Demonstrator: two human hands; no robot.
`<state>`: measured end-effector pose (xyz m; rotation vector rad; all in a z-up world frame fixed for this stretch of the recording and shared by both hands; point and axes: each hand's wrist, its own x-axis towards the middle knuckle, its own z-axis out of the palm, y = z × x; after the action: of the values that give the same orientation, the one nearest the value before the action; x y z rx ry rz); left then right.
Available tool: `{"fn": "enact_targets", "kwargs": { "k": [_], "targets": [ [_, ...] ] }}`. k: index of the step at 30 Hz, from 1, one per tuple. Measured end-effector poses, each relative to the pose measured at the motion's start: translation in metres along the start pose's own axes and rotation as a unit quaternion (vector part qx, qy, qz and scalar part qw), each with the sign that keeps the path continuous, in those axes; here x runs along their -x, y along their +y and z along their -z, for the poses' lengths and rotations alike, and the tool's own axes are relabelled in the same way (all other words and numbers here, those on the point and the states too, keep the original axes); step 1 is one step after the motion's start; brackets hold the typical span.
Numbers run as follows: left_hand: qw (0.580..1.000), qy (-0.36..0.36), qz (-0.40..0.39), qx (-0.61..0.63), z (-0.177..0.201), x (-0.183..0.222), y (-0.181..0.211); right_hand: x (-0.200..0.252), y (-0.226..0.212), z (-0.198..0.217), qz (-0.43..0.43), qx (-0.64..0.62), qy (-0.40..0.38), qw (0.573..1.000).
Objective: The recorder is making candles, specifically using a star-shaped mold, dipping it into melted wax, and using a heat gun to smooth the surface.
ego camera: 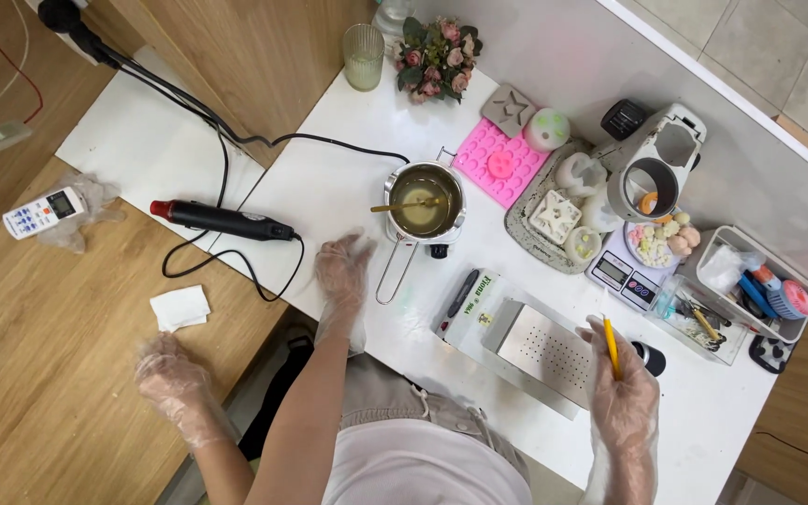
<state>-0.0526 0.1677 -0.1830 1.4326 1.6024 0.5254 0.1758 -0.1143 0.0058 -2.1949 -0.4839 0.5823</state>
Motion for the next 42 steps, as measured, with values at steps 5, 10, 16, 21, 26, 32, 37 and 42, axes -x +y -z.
{"fn": "enact_targets", "kwargs": {
  "k": [5, 10, 16, 21, 26, 32, 37, 42],
  "targets": [
    [0.998, 0.04, -0.052, -0.005, -0.011, -0.01, -0.02, -0.007, -0.003, 0.003, -0.071, -0.268, 0.012, 0.961],
    [0.986, 0.106, -0.096, -0.085, -0.017, -0.014, -0.028, 0.002, -0.033, 0.005, -0.04, -0.052, 0.014, 0.998],
    [0.967, 0.118, -0.092, -0.208, -0.042, -0.032, -0.064, 0.008, -0.042, 0.006, -0.007, 0.015, 0.042, 0.999],
    [0.998, -0.004, 0.054, 0.026, -0.001, -0.019, -0.025, 0.013, -0.039, 0.01, 0.019, -0.04, 0.068, 0.997],
    [0.929, -0.019, 0.273, 0.251, 0.054, -0.004, 0.021, 0.011, -0.008, 0.021, 0.074, 0.044, 0.103, 0.991],
    [0.966, -0.035, 0.143, 0.211, 0.049, -0.009, 0.024, 0.018, -0.018, 0.013, 0.02, 0.024, 0.094, 0.995],
    [0.989, -0.062, -0.088, -0.102, 0.019, -0.025, -0.016, 0.02, -0.026, 0.007, 0.048, 0.02, 0.055, 0.997],
    [0.997, -0.07, -0.002, -0.023, 0.022, -0.011, 0.003, 0.03, -0.014, 0.011, 0.049, 0.057, 0.057, 0.996]
  ]
}}
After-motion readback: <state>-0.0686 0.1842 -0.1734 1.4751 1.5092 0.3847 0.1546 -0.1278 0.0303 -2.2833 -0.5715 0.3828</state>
